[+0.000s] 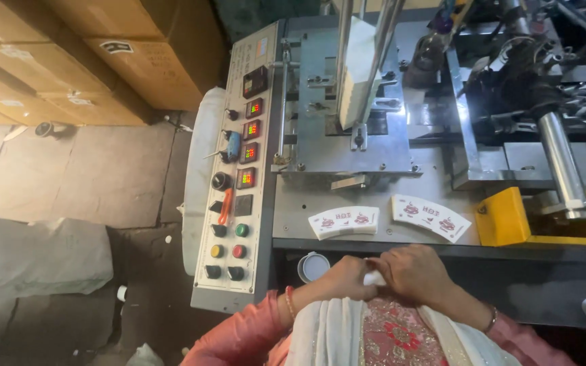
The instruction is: Manual sorting and preparation of paper cup blanks followed by organizing finished cups into a collection box.
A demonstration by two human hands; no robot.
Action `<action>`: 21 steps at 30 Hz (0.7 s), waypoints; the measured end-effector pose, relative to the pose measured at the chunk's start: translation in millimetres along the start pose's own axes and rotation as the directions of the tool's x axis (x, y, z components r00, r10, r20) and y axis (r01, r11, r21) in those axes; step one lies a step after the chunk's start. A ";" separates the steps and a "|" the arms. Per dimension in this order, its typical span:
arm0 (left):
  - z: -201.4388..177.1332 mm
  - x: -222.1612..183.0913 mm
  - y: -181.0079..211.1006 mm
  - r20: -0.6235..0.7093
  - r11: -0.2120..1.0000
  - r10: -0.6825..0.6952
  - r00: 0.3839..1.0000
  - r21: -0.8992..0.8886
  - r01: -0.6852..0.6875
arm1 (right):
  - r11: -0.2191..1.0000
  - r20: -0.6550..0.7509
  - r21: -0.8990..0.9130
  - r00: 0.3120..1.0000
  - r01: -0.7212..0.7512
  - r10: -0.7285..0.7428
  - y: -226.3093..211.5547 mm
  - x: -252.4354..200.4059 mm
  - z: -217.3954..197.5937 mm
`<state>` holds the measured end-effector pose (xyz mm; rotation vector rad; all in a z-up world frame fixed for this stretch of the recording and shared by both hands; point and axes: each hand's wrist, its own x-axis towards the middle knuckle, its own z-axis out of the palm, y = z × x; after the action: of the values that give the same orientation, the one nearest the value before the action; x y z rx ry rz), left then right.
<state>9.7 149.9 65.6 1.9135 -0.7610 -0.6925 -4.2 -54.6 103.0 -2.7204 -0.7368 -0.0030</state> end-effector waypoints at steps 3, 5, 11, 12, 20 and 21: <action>-24.3 2.6 19.6 -0.069 0.998 -0.057 0.996 -0.030 0.055 | 0.998 -0.005 -0.044 0.999 0.036 -0.036 1.8 19.9 -16.4; -48.5 4.6 11.1 -0.108 0.998 -0.052 0.993 -0.026 0.049 | 0.988 -0.085 -0.078 0.986 0.136 -0.143 -14.0 37.8 -62.4; -114.0 2.9 3.9 -0.144 0.982 -0.128 0.981 -0.154 0.105 | 0.964 -0.146 0.204 0.979 0.171 -0.143 24.6 81.1 -55.7; -120.8 4.2 7.8 -0.164 0.986 -0.149 0.975 -0.101 0.134 | 0.936 -0.004 0.352 1.000 -0.018 0.021 30.7 90.9 -44.5; -89.8 8.8 -32.0 -0.406 0.868 0.177 0.896 0.494 0.052 | 0.992 -0.184 0.101 0.981 0.078 -0.059 107.1 71.3 46.0; -88.8 7.7 -32.9 -0.421 0.878 0.165 0.892 0.474 0.062 | 0.993 -0.194 0.103 0.980 0.062 -0.041 116.5 61.1 39.4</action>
<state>86.6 205.4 70.9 2.3690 -0.7193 0.0086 102.8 -107.4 35.2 -2.5526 -0.7277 -0.2275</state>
